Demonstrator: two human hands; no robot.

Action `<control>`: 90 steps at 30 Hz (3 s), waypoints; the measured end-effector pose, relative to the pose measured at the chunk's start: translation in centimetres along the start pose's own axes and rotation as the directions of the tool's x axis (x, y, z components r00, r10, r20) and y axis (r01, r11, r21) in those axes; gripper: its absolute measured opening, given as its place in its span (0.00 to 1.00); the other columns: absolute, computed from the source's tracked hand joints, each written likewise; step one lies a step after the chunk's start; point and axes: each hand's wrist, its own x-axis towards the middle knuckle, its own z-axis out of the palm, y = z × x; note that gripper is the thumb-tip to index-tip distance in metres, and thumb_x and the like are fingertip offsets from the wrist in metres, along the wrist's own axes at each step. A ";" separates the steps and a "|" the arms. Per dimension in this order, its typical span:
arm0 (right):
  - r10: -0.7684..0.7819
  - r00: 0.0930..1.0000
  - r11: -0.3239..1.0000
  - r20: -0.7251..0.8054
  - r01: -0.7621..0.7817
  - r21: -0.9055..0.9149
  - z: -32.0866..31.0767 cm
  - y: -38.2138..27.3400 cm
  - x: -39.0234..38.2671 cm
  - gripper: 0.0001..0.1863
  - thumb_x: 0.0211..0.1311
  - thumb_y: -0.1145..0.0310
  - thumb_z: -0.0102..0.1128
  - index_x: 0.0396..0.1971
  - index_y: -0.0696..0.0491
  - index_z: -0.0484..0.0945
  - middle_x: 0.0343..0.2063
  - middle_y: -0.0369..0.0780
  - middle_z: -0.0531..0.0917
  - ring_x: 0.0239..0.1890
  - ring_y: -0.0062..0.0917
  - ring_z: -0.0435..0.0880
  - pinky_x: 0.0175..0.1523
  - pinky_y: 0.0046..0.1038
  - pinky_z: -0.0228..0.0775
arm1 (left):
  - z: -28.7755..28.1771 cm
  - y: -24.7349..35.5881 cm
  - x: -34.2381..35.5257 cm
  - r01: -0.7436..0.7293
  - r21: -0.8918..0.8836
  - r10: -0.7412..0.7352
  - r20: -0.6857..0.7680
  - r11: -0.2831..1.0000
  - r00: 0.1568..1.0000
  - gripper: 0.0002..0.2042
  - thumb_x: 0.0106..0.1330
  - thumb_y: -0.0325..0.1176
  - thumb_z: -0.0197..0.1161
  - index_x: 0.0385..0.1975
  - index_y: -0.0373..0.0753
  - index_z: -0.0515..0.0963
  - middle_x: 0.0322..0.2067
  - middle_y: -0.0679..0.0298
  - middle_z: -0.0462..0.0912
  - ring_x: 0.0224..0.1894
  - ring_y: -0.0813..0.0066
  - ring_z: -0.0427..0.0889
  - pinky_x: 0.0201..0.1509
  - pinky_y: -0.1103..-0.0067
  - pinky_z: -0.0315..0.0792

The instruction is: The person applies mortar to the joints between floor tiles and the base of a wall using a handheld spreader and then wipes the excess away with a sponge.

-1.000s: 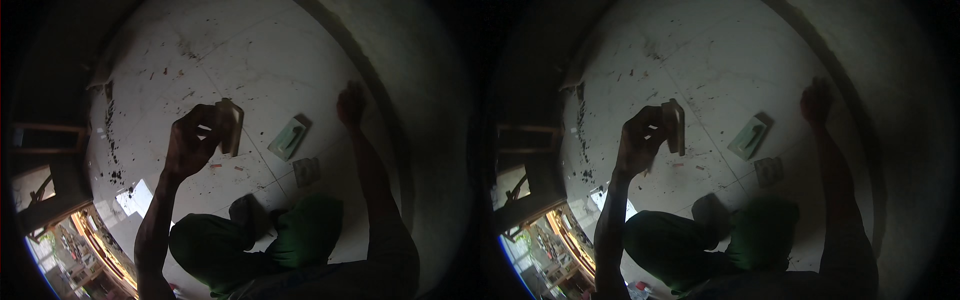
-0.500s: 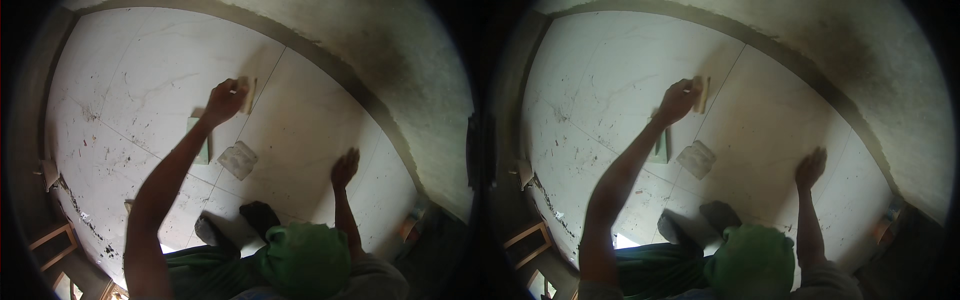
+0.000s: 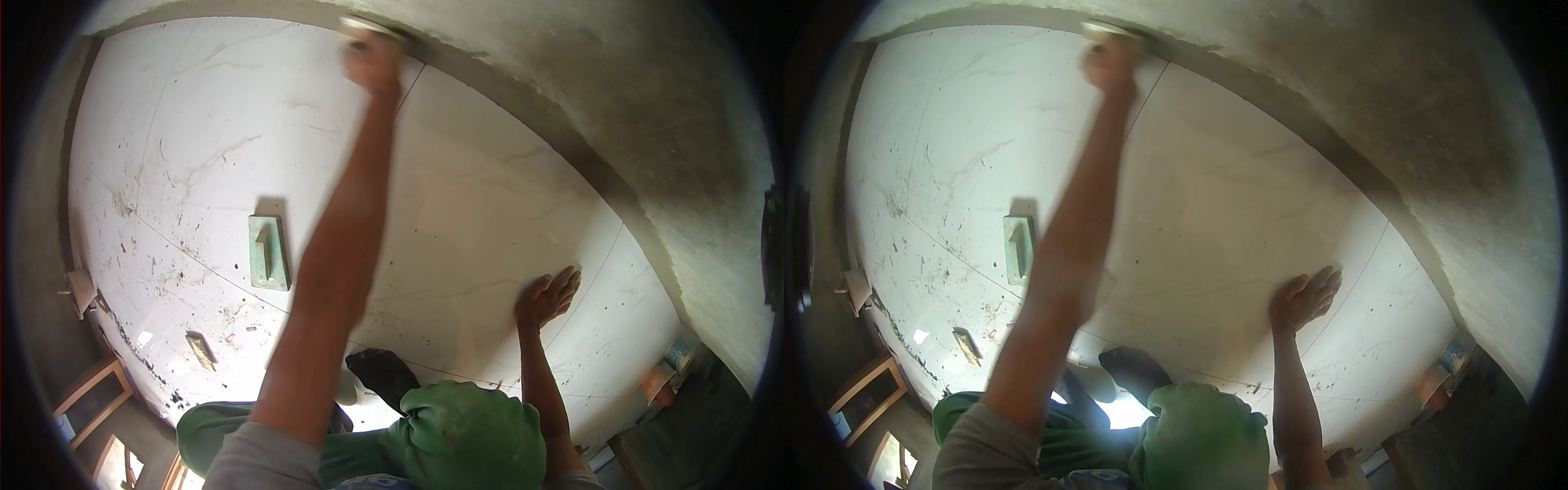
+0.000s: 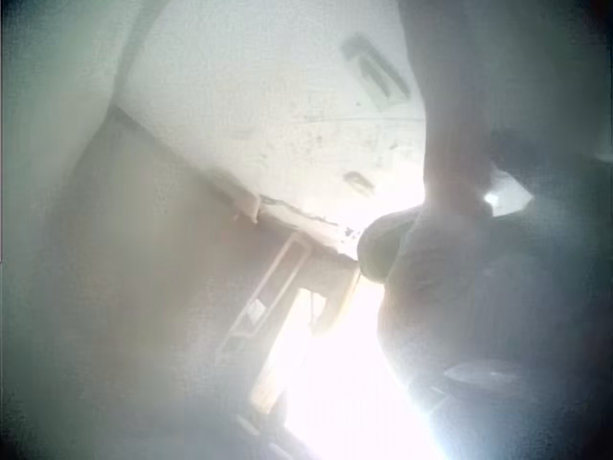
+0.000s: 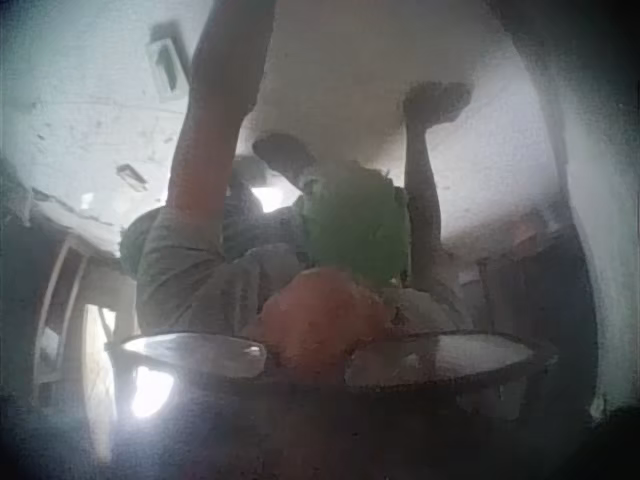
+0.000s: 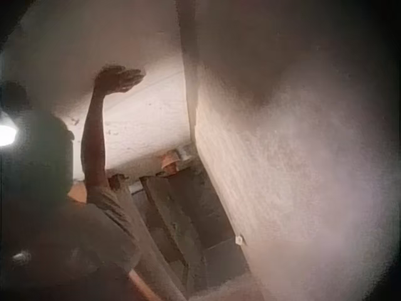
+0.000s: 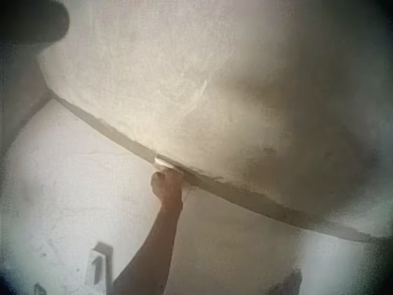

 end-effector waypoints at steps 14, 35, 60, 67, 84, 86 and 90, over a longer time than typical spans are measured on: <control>-0.025 0.998 0.998 -0.056 0.022 -0.056 0.6 2.0 1.0 0.37 0.83 0.46 0.32 0.80 0.55 0.55 0.80 0.52 0.55 0.81 0.51 0.54 0.76 0.60 0.51 | 5.5 9.1 -18.3 -0.069 -0.144 0.053 -0.112 0.987 0.992 0.24 0.74 0.46 0.63 0.48 0.23 0.78 0.36 0.45 0.86 0.38 0.57 0.87 0.46 0.64 0.80; -0.008 1.000 0.999 0.002 0.008 -0.037 -0.4 1.2 0.1 0.37 0.82 0.47 0.34 0.81 0.55 0.53 0.80 0.51 0.54 0.82 0.50 0.50 0.78 0.59 0.48 | 2.1 7.8 -10.7 -0.019 -0.014 0.015 -0.264 1.000 0.964 0.27 0.72 0.51 0.67 0.42 0.24 0.78 0.39 0.44 0.86 0.45 0.53 0.87 0.50 0.62 0.81; -0.040 0.999 0.997 -0.028 0.038 -0.068 0.3 2.0 0.5 0.37 0.82 0.49 0.37 0.81 0.54 0.51 0.81 0.52 0.52 0.82 0.50 0.51 0.76 0.60 0.51 | 2.0 8.8 -9.8 -0.188 0.126 0.218 -0.311 0.974 0.925 0.24 0.71 0.48 0.69 0.41 0.26 0.80 0.38 0.45 0.87 0.39 0.48 0.87 0.45 0.60 0.81; 0.001 1.000 0.998 0.016 0.000 -0.056 -0.4 1.2 0.1 0.37 0.82 0.48 0.37 0.81 0.54 0.52 0.80 0.51 0.53 0.82 0.50 0.51 0.77 0.59 0.51 | 5.4 6.7 -16.5 -0.223 0.204 0.282 -0.335 0.953 0.899 0.20 0.75 0.44 0.66 0.39 0.26 0.78 0.32 0.48 0.84 0.34 0.47 0.86 0.40 0.60 0.80; -0.070 0.998 0.997 -0.005 0.070 -0.029 0.5 -0.1 -0.5 0.36 0.82 0.50 0.38 0.80 0.54 0.55 0.80 0.51 0.55 0.81 0.50 0.53 0.77 0.59 0.51 | -4.8 4.3 5.9 -0.562 0.123 0.575 -0.179 0.818 0.798 0.19 0.76 0.37 0.60 0.26 0.27 0.78 0.22 0.53 0.82 0.22 0.58 0.79 0.27 0.65 0.74; -0.020 1.000 0.998 -0.008 0.020 -0.057 0.4 1.1 -0.2 0.36 0.82 0.49 0.37 0.80 0.54 0.55 0.80 0.51 0.55 0.81 0.51 0.53 0.77 0.59 0.51 | -3.4 5.5 6.4 -0.352 -0.310 0.359 -0.037 0.883 0.933 0.21 0.74 0.35 0.60 0.18 0.29 0.78 0.17 0.59 0.81 0.19 0.71 0.75 0.23 0.69 0.70; -0.010 1.000 0.999 -0.019 0.009 -0.034 0.1 1.0 0.3 0.38 0.81 0.45 0.35 0.81 0.54 0.55 0.81 0.50 0.54 0.82 0.49 0.52 0.78 0.57 0.48 | -1.8 3.6 1.0 -0.063 -0.245 0.074 0.038 0.968 0.997 0.19 0.71 0.40 0.62 0.22 0.32 0.83 0.20 0.58 0.84 0.21 0.72 0.77 0.24 0.68 0.71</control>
